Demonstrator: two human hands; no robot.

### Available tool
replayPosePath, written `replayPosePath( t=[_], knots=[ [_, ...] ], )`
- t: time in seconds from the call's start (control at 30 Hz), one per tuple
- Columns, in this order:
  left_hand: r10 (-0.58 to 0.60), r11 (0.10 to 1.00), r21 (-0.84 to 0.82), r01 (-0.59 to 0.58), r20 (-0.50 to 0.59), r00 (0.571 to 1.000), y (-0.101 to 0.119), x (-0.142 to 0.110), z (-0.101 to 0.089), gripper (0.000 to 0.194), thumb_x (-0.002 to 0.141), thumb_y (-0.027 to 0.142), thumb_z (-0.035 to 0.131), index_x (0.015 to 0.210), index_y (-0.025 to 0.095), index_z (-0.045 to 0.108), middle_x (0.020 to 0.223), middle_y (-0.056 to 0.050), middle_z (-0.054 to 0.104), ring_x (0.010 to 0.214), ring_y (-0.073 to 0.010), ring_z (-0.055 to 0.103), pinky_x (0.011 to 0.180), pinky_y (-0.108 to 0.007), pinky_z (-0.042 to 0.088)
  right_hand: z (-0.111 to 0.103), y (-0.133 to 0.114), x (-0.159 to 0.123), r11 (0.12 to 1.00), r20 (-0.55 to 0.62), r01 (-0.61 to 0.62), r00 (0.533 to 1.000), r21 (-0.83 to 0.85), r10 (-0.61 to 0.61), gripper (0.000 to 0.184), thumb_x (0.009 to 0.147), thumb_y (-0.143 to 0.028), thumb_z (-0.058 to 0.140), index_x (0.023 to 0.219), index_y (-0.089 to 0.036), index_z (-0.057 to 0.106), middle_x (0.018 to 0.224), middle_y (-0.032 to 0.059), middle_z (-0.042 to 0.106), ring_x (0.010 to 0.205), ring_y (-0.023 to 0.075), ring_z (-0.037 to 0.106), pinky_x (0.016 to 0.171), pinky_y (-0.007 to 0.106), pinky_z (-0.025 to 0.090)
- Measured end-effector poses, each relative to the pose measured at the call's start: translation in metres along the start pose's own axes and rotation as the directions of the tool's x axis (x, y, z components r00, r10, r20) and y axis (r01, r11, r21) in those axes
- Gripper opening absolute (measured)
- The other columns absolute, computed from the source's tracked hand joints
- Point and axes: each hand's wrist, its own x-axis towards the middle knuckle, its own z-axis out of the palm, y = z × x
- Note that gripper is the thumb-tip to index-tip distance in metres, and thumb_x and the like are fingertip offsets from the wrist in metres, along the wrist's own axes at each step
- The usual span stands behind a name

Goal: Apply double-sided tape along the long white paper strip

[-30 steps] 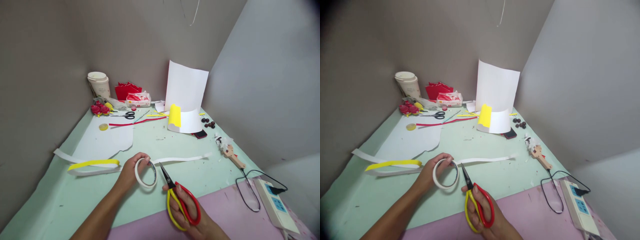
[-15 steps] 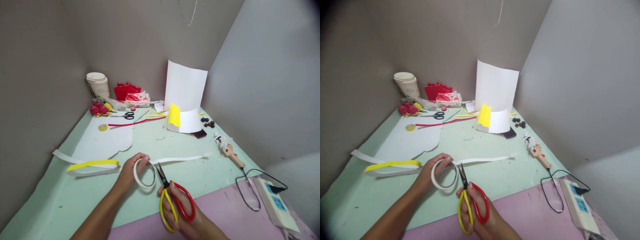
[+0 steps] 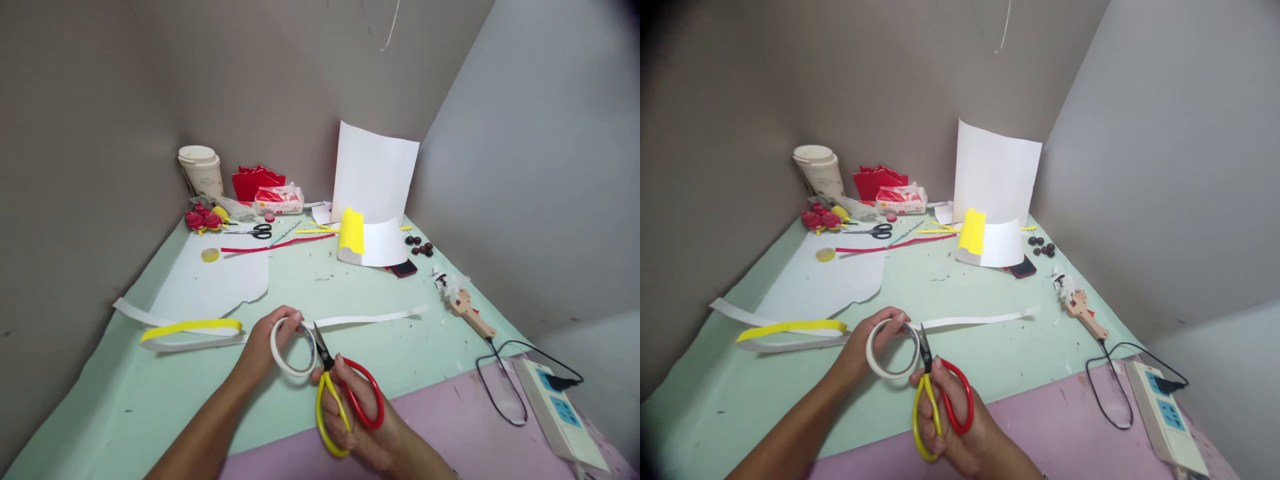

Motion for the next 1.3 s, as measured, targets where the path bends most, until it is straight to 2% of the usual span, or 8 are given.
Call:
replayPosePath(
  t=[0.3, 0.7, 0.83, 1.03, 1.1, 1.17, 1.27, 1.3],
  knots=[
    [0.022, 0.999, 0.031, -0.022, 0.012, 1.000, 0.000, 0.000, -0.001, 0.037, 0.087, 0.054, 0.047, 0.079, 0.021, 0.061, 0.075, -0.001, 0.067, 0.075, -0.0203, 0.060, 0.071, -0.028, 0.044, 0.010, 0.001, 0.009, 0.989, -0.065, -0.042, 0.997, -0.144, 0.033, 0.059, 0.084, -0.071, 0.045, 0.066, -0.016, 0.051, 0.043, -0.0046, 0.047, 0.032, 0.0048, 0.036, 0.037, 0.019, 0.022],
    [0.018, 1.000, 0.016, -0.018, 0.033, 0.999, -0.002, 0.000, -0.001, 0.035, 0.089, 0.052, 0.047, 0.079, 0.021, 0.060, 0.076, -0.001, 0.065, 0.075, -0.0197, 0.059, 0.072, -0.028, 0.042, 0.016, 0.001, 0.010, 0.968, -0.105, 0.008, 0.994, -0.253, -0.035, 0.056, 0.088, -0.067, 0.044, 0.060, -0.017, 0.046, 0.038, -0.0056, 0.042, 0.030, 0.0039, 0.031, 0.035, 0.018, 0.020],
    [0.000, 1.000, -0.013, 0.001, 0.021, 1.000, -0.001, 0.000, -0.001, 0.036, 0.087, 0.054, 0.048, 0.079, 0.021, 0.060, 0.076, -0.001, 0.066, 0.077, -0.0212, 0.061, 0.073, -0.030, 0.044, 0.016, 0.002, 0.009, 0.964, -0.152, 0.018, 0.987, -0.265, -0.060, 0.052, 0.088, -0.065, 0.045, 0.067, -0.018, 0.048, 0.039, -0.0070, 0.041, 0.030, 0.0042, 0.028, 0.034, 0.018, 0.019],
    [-0.035, 0.992, -0.121, 0.024, -0.089, 0.995, 0.003, 0.001, -0.004, 0.038, 0.085, 0.055, 0.050, 0.082, 0.020, 0.062, 0.075, -0.003, 0.068, 0.075, -0.0223, 0.062, 0.073, -0.031, 0.044, 0.019, -0.015, -0.005, 0.936, -0.113, 0.082, 0.985, -0.342, -0.127, 0.045, 0.088, -0.058, 0.052, 0.105, -0.017, 0.054, 0.057, -0.0078, 0.043, 0.036, 0.0039, 0.030, 0.035, 0.018, 0.020],
    [-0.038, 0.990, -0.142, 0.022, -0.116, 0.993, 0.002, 0.002, -0.005, 0.037, 0.085, 0.055, 0.051, 0.082, 0.020, 0.062, 0.072, -0.003, 0.068, 0.073, -0.0215, 0.062, 0.073, -0.030, 0.043, 0.023, -0.034, -0.012, 0.847, -0.109, 0.088, 0.980, -0.525, -0.169, 0.048, 0.086, -0.057, 0.056, 0.114, -0.019, 0.051, 0.060, -0.0080, 0.042, 0.038, 0.0048, 0.032, 0.035, 0.017, 0.020],
    [-0.042, 0.987, -0.159, 0.020, -0.131, 0.991, 0.001, 0.002, -0.005, 0.037, 0.085, 0.055, 0.052, 0.082, 0.020, 0.063, 0.072, -0.003, 0.068, 0.073, -0.0211, 0.061, 0.072, -0.029, 0.043, 0.027, -0.058, -0.013, 0.624, -0.122, 0.073, 0.957, -0.778, -0.264, 0.050, 0.085, -0.056, 0.057, 0.121, -0.022, 0.048, 0.059, -0.0081, 0.042, 0.041, 0.0079, 0.038, 0.037, 0.019, 0.026],
    [-0.054, 0.983, -0.181, 0.026, -0.151, 0.987, 0.000, 0.002, -0.004, 0.037, 0.085, 0.056, 0.052, 0.082, 0.021, 0.063, 0.072, -0.003, 0.068, 0.073, -0.0209, 0.061, 0.072, -0.029, 0.042, 0.027, -0.095, 0.005, 0.044, -0.013, 0.016, 0.814, -0.999, -0.581, 0.041, 0.086, -0.043, 0.059, 0.122, -0.026, 0.051, 0.066, -0.0053, 0.049, 0.056, 0.0118, 0.047, 0.052, 0.022, 0.036],
    [-0.056, 0.982, -0.185, 0.026, -0.157, 0.986, 0.000, 0.002, -0.004, 0.037, 0.085, 0.056, 0.052, 0.081, 0.021, 0.063, 0.072, -0.003, 0.068, 0.074, -0.0209, 0.061, 0.072, -0.029, 0.042, 0.025, -0.105, 0.017, -0.147, 0.068, -0.026, 0.795, -0.989, -0.603, 0.037, 0.087, -0.039, 0.057, 0.122, -0.026, 0.052, 0.070, -0.0035, 0.054, 0.060, 0.0133, 0.050, 0.055, 0.024, 0.036]
  ],
)
